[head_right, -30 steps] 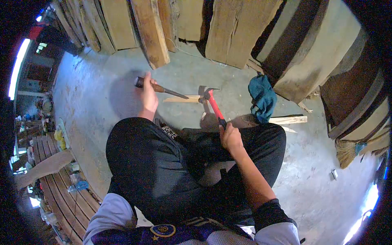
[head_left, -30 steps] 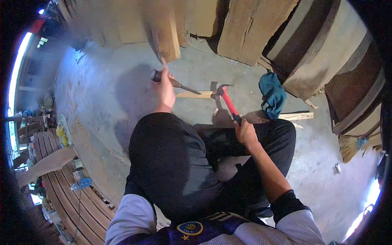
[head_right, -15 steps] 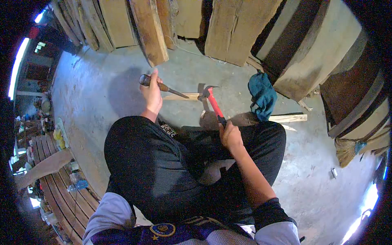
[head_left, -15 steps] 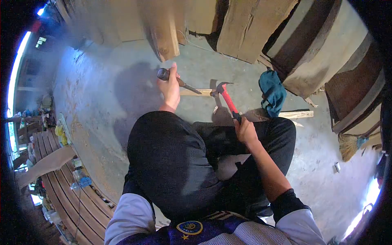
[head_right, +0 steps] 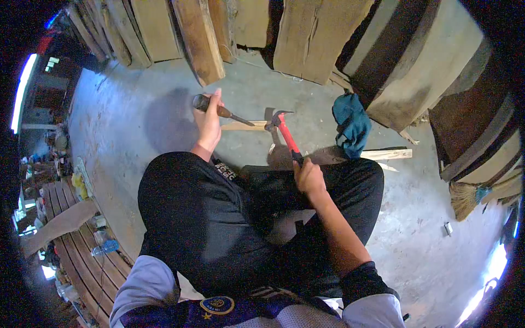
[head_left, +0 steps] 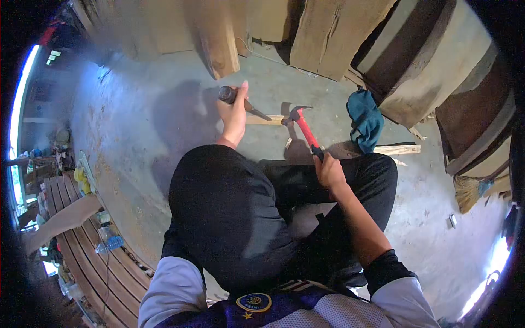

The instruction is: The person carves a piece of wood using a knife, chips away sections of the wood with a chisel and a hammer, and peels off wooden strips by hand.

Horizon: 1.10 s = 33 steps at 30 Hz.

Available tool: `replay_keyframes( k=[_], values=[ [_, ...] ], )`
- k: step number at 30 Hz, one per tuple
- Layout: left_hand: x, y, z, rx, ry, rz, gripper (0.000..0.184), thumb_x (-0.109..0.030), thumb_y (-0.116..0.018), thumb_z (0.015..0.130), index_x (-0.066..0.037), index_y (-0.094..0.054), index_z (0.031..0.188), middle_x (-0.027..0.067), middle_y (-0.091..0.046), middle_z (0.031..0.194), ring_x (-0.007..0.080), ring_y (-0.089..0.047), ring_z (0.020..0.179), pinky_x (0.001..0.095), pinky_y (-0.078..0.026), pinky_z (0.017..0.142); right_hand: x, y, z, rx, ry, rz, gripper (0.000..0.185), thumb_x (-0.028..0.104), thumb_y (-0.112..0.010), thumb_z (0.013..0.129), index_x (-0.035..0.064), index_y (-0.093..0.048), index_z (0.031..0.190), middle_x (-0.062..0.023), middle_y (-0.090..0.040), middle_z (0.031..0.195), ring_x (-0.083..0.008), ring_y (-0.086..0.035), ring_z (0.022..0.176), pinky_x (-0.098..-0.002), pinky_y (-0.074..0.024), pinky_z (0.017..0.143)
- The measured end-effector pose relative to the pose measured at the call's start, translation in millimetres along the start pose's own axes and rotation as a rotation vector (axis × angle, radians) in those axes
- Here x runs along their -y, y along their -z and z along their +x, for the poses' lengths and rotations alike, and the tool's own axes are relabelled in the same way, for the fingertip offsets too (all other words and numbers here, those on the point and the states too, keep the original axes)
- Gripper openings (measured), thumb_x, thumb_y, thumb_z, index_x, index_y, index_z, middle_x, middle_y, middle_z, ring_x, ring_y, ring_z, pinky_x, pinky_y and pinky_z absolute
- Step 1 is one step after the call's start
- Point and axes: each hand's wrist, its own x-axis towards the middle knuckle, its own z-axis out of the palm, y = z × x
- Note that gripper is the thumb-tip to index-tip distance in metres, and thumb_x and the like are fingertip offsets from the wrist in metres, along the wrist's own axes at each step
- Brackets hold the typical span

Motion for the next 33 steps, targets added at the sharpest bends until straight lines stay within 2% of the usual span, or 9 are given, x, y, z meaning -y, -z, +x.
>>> replay_keyframes(
  k=[3, 6, 9, 12, 15, 21, 24, 33],
  values=[
    [1, -3, -7, 0.072, 0.012, -0.111, 0.024, -0.017, -0.075, 0.085, -0.007, -0.056, 0.073, -0.0029, -0.054, 0.067, 0.0071, -0.049, 0.065, 0.0257, -0.039, 0.059, -1, -1, 0, -0.013, 0.015, 0.006, 0.042, 0.038, -0.052, 0.096, -0.0035, -0.055, 0.095, -0.0347, -0.063, 0.083, -0.0531, -0.061, 0.084, -0.0569, -0.0511, 0.075],
    [3, -3, -10, 0.091, 0.034, 0.002, 0.024, -0.018, -0.075, 0.084, -0.007, -0.057, 0.073, -0.0047, -0.052, 0.068, 0.0056, -0.047, 0.066, 0.0256, -0.038, 0.059, -2, -2, 0, -0.016, 0.010, 0.005, 0.043, 0.039, -0.052, 0.096, -0.0037, -0.055, 0.095, -0.0345, -0.063, 0.084, -0.0524, -0.061, 0.085, -0.0569, -0.0511, 0.076],
    [2, 1, -5, 0.279, 0.053, 0.171, 0.025, -0.021, -0.075, 0.084, -0.007, -0.058, 0.073, -0.0060, -0.051, 0.067, 0.0046, -0.044, 0.065, 0.0255, -0.037, 0.058, -4, -4, 2, -0.017, 0.007, 0.004, 0.044, 0.040, -0.051, 0.096, -0.0041, -0.055, 0.096, -0.0344, -0.063, 0.084, -0.0520, -0.061, 0.087, -0.0568, -0.0511, 0.077],
    [-3, 0, -11, 0.378, 0.086, 0.202, 0.025, -0.022, -0.074, 0.085, -0.006, -0.058, 0.073, -0.0060, -0.051, 0.065, 0.0045, -0.044, 0.063, 0.0260, -0.036, 0.056, -3, -2, 2, 0.001, 0.001, -0.013, 0.045, 0.040, -0.051, 0.096, -0.0045, -0.055, 0.097, -0.0349, -0.063, 0.085, -0.0523, -0.061, 0.087, -0.0569, -0.0510, 0.078],
    [-3, 3, -12, 0.427, 0.095, 0.262, 0.023, -0.018, -0.070, 0.085, -0.008, -0.056, 0.071, -0.0029, -0.054, 0.066, 0.0073, -0.049, 0.064, 0.0249, -0.038, 0.062, 2, 2, 0, -0.001, -0.008, -0.006, 0.045, 0.041, -0.051, 0.096, -0.0046, -0.056, 0.097, -0.0355, -0.062, 0.086, -0.0524, -0.061, 0.087, -0.0569, -0.0508, 0.078],
    [4, 7, -10, 0.326, 0.044, 0.182, 0.023, -0.014, -0.068, 0.087, -0.008, -0.053, 0.070, -0.0013, -0.054, 0.066, 0.0081, -0.050, 0.064, 0.0251, -0.039, 0.063, -1, 0, 1, 0.004, -0.017, 0.017, 0.045, 0.041, -0.050, 0.096, -0.0038, -0.057, 0.098, -0.0351, -0.063, 0.086, -0.0519, -0.061, 0.087, -0.0561, -0.0511, 0.078],
    [2, 4, -11, 0.282, 0.043, 0.039, 0.022, -0.013, -0.066, 0.088, -0.008, -0.053, 0.071, -0.0012, -0.054, 0.067, 0.0086, -0.050, 0.065, 0.0253, -0.039, 0.064, 1, 3, -1, -0.005, -0.015, 0.019, 0.046, 0.041, -0.050, 0.096, -0.0044, -0.057, 0.096, -0.0351, -0.063, 0.085, -0.0519, -0.062, 0.086, -0.0560, -0.0512, 0.077],
    [6, 7, -13, 0.310, 0.009, 0.164, 0.024, -0.015, -0.069, 0.087, -0.006, -0.054, 0.071, -0.0015, -0.056, 0.066, 0.0072, -0.051, 0.063, 0.0260, -0.041, 0.059, 3, 4, 1, 0.003, -0.015, 0.009, 0.045, 0.039, -0.052, 0.096, -0.0057, -0.057, 0.094, -0.0357, -0.062, 0.085, -0.0525, -0.061, 0.085, -0.0565, -0.0510, 0.076]
  ],
)
